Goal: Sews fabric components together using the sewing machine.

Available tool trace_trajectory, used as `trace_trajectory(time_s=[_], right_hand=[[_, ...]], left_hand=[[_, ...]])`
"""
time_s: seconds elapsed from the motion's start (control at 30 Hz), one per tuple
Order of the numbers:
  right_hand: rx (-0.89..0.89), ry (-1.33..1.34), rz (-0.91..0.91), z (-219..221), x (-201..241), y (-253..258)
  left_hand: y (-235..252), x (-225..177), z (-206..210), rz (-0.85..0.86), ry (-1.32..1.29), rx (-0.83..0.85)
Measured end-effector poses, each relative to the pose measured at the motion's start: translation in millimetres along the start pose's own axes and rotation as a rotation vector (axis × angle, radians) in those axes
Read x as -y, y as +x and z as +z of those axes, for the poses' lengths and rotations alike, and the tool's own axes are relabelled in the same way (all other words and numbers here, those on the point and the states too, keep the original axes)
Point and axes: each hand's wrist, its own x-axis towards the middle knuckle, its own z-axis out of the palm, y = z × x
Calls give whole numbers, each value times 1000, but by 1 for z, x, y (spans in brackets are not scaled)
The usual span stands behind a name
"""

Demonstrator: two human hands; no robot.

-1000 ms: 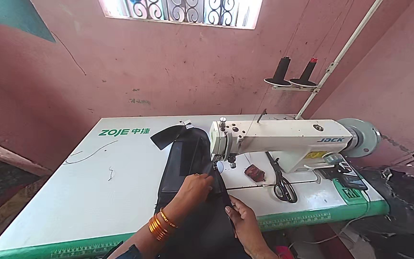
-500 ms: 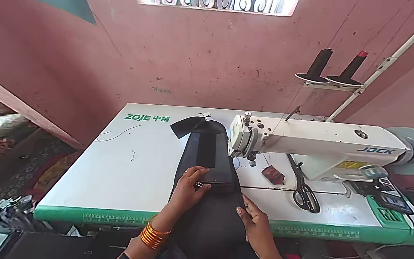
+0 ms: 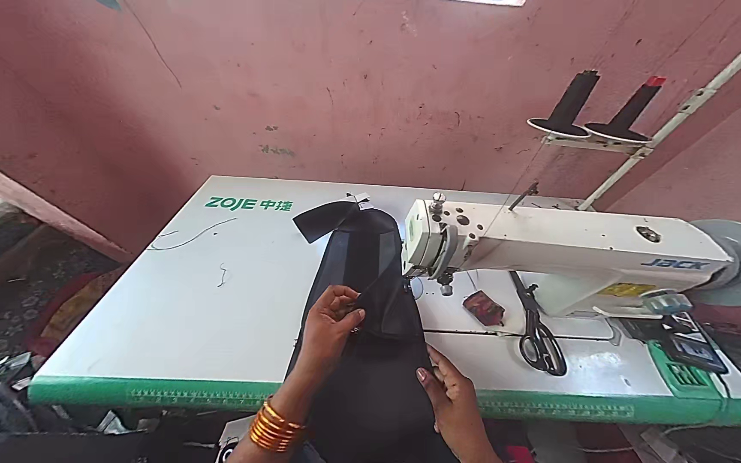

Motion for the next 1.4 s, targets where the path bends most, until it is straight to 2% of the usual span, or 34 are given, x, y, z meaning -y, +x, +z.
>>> trace_trajectory(time_s=[0.07, 0.2, 0.43, 0.53, 0.57, 0.6, 0.67, 0.7, 0.73, 0.8, 0.83, 0.9, 0.97, 1.0, 1.07, 1.13, 1.27, 1.33, 1.4], right_hand=[[0, -18, -18, 1, 0, 1], [2, -15, -13, 0, 1, 0], [10, -10, 0, -1, 2, 0], [7, -31, -17, -1, 1, -1], [-4, -43, -46, 0, 0, -2], [-23, -57, -84, 0, -3, -3], [-50, -75, -165, 2, -9, -4], [-57, -80, -189, 4, -10, -5], [-75, -95, -214, 6, -11, -4], [-104, -158, -263, 8, -11, -4], [-121, -203, -299, 9, -10, -4], [-136, -324, -385, 9, -9, -6], [-138, -430, -439, 10, -8, -8], [-136, -472, -462, 9, -8, -8], [-117, -533, -496, 10, -8, -8], [-117, -595, -539, 11, -10, -8], [-144, -671, -620, 10, -11, -6], [-154, -694, -634, 10, -11, -7], [-154, -715, -633, 11, -9, -9]], left_hand=[[-3, 3, -17, -114, -109, 39], [-7, 9, -23, -128, -80, 172], [-5, 12, -25, -185, -256, 167], [-4, 10, -25, -193, -210, 129], [-5, 9, -21, -125, -74, 121], [-5, 8, -16, 25, 176, 133], [-5, 6, 2, 481, 649, 202], [-5, 2, 14, 663, 778, 304], [-6, -2, 25, 775, 856, 447], [-4, -4, 45, 770, 986, 709], [-1, -5, 53, 735, 1033, 736], [3, -2, 61, 669, 1077, 607], [3, 9, 59, 627, 1130, 399], [3, 9, 54, 552, 1174, 315], [6, 1, 42, 343, 1290, 254], [6, -7, 39, 273, 1351, 301], [-2, 25, 47, 807, 1112, 384], [-5, 43, 50, 852, 1010, 319], [-9, 42, 52, 763, 991, 281]])
